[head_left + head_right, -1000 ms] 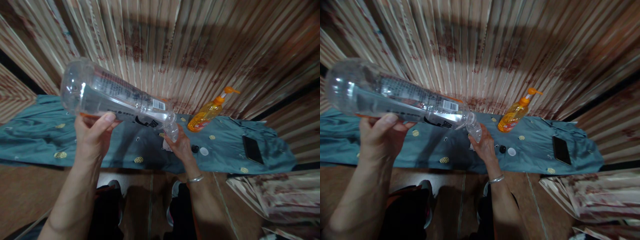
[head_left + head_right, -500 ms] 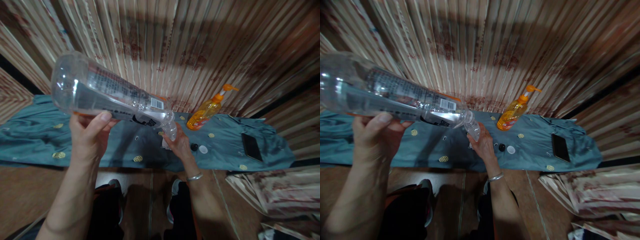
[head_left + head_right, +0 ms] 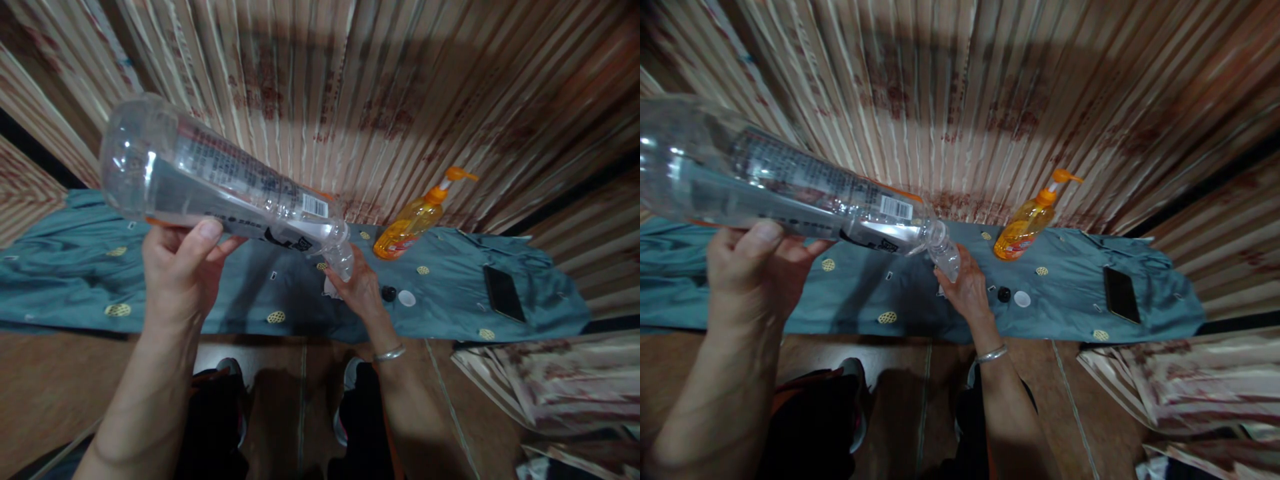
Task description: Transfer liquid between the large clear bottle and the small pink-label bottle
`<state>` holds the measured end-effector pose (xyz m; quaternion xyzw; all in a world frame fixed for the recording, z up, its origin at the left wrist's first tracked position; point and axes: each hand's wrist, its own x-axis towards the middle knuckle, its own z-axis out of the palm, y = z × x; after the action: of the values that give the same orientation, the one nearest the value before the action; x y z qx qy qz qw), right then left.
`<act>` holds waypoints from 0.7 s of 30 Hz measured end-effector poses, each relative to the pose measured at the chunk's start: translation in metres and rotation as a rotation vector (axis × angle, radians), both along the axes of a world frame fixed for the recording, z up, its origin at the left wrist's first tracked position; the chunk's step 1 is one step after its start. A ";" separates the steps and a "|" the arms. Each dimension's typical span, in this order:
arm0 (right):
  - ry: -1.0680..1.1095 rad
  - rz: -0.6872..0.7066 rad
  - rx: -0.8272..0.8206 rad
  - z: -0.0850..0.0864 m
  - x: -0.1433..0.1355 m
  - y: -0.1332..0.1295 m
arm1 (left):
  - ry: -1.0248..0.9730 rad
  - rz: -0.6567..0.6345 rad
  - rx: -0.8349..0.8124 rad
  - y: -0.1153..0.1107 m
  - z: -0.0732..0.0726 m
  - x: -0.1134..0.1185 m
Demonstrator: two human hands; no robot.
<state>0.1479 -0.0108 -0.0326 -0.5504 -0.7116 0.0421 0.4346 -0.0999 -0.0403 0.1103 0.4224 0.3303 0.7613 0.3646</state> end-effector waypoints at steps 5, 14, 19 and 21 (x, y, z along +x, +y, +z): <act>-0.009 -0.006 0.023 -0.002 -0.001 0.000 | -0.036 -0.001 -0.010 -0.002 0.003 0.004; -0.024 -0.008 0.004 0.001 0.000 0.000 | -0.043 -0.052 -0.021 -0.005 0.005 0.007; -0.031 -0.008 -0.015 -0.001 0.001 0.001 | -0.044 -0.075 -0.029 -0.006 0.003 0.009; -0.032 -0.003 -0.013 -0.001 0.001 0.001 | -0.016 -0.073 -0.026 -0.006 0.001 0.010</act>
<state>0.1489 -0.0101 -0.0336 -0.5550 -0.7172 0.0373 0.4198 -0.0900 -0.0460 0.1113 0.4232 0.3216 0.7465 0.4003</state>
